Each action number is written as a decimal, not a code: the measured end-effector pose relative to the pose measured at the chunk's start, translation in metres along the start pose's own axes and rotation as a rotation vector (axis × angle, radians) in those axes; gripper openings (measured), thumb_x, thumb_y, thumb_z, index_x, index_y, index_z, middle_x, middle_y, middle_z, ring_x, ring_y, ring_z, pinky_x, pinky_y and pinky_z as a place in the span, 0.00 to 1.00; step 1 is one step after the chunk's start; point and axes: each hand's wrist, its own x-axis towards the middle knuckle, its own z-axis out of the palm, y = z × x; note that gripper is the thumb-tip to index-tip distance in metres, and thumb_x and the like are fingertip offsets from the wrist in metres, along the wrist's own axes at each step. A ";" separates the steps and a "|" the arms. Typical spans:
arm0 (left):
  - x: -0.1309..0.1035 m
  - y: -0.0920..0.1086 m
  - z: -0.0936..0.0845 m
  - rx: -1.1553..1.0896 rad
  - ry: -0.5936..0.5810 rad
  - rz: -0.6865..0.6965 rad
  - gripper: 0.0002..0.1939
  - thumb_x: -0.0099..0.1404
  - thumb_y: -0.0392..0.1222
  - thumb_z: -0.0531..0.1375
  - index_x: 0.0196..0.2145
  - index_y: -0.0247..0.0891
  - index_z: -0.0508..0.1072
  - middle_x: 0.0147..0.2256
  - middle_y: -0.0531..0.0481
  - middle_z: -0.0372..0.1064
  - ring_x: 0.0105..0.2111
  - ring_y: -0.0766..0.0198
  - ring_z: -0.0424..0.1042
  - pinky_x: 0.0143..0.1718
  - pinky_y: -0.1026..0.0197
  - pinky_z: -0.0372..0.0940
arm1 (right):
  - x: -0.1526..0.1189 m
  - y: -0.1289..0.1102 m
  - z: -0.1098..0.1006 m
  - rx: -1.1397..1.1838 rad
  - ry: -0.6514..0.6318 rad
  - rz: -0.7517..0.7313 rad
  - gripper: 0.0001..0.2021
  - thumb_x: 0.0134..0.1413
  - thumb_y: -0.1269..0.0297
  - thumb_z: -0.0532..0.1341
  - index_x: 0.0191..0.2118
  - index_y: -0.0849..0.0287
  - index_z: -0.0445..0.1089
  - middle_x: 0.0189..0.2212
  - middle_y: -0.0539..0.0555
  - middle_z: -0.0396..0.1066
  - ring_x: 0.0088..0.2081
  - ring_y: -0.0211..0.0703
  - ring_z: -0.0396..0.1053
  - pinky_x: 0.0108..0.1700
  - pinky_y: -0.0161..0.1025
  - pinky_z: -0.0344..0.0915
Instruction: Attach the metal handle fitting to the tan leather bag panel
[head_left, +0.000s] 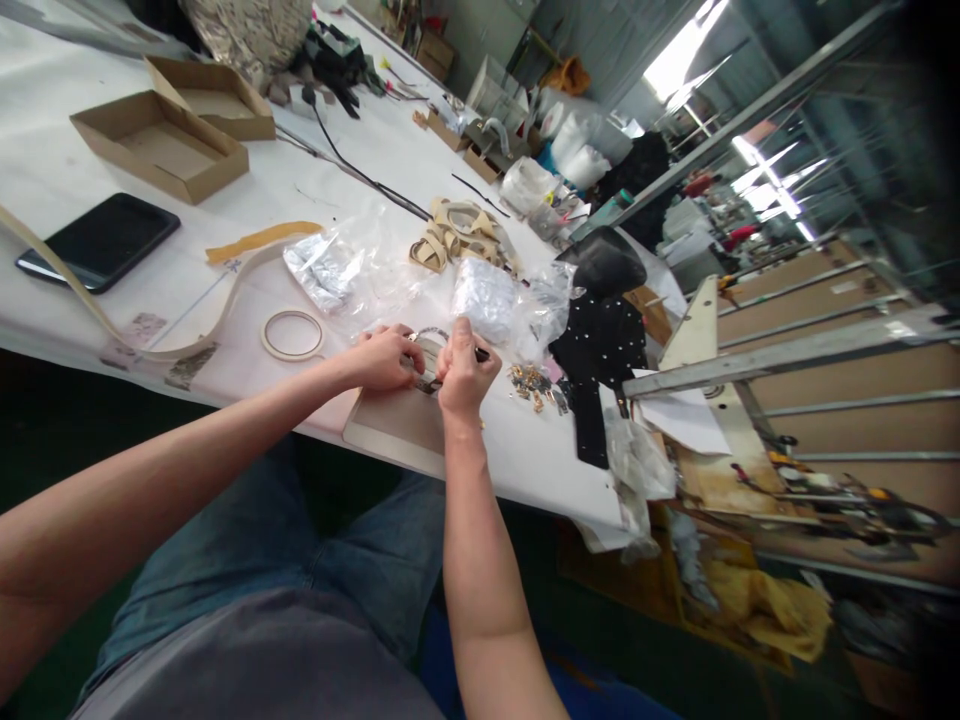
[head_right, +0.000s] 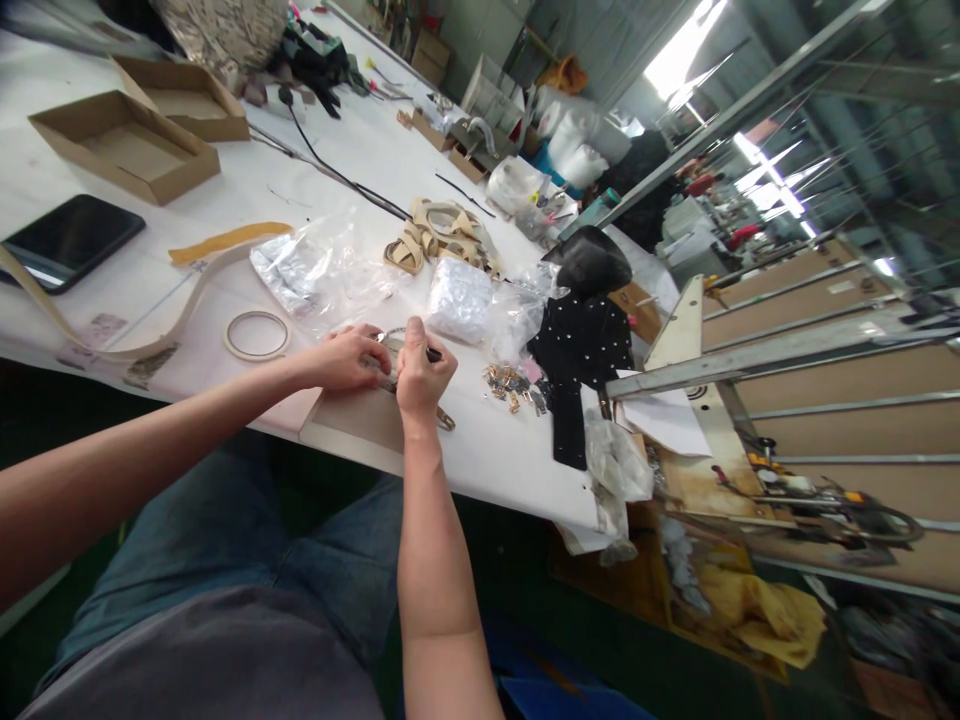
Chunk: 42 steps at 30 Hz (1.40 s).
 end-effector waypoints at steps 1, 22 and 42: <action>0.001 0.000 0.000 -0.010 -0.002 -0.010 0.11 0.63 0.46 0.73 0.44 0.56 0.90 0.67 0.51 0.69 0.66 0.36 0.68 0.74 0.33 0.59 | 0.000 0.000 0.000 -0.002 0.004 0.004 0.35 0.73 0.36 0.66 0.23 0.51 0.54 0.17 0.44 0.52 0.17 0.35 0.53 0.21 0.41 0.51; 0.007 0.013 0.005 0.018 0.026 -0.091 0.10 0.55 0.43 0.76 0.36 0.52 0.88 0.58 0.49 0.75 0.61 0.36 0.70 0.70 0.35 0.65 | -0.012 -0.002 -0.003 -0.111 -0.025 -0.091 0.35 0.78 0.36 0.61 0.22 0.52 0.57 0.18 0.46 0.57 0.24 0.38 0.56 0.27 0.40 0.53; 0.004 0.012 0.008 0.036 0.012 -0.141 0.11 0.56 0.41 0.75 0.38 0.52 0.87 0.58 0.52 0.77 0.61 0.39 0.70 0.70 0.37 0.64 | -0.008 -0.007 -0.005 0.111 0.069 -0.006 0.36 0.72 0.35 0.67 0.21 0.52 0.53 0.17 0.43 0.49 0.17 0.34 0.50 0.20 0.39 0.47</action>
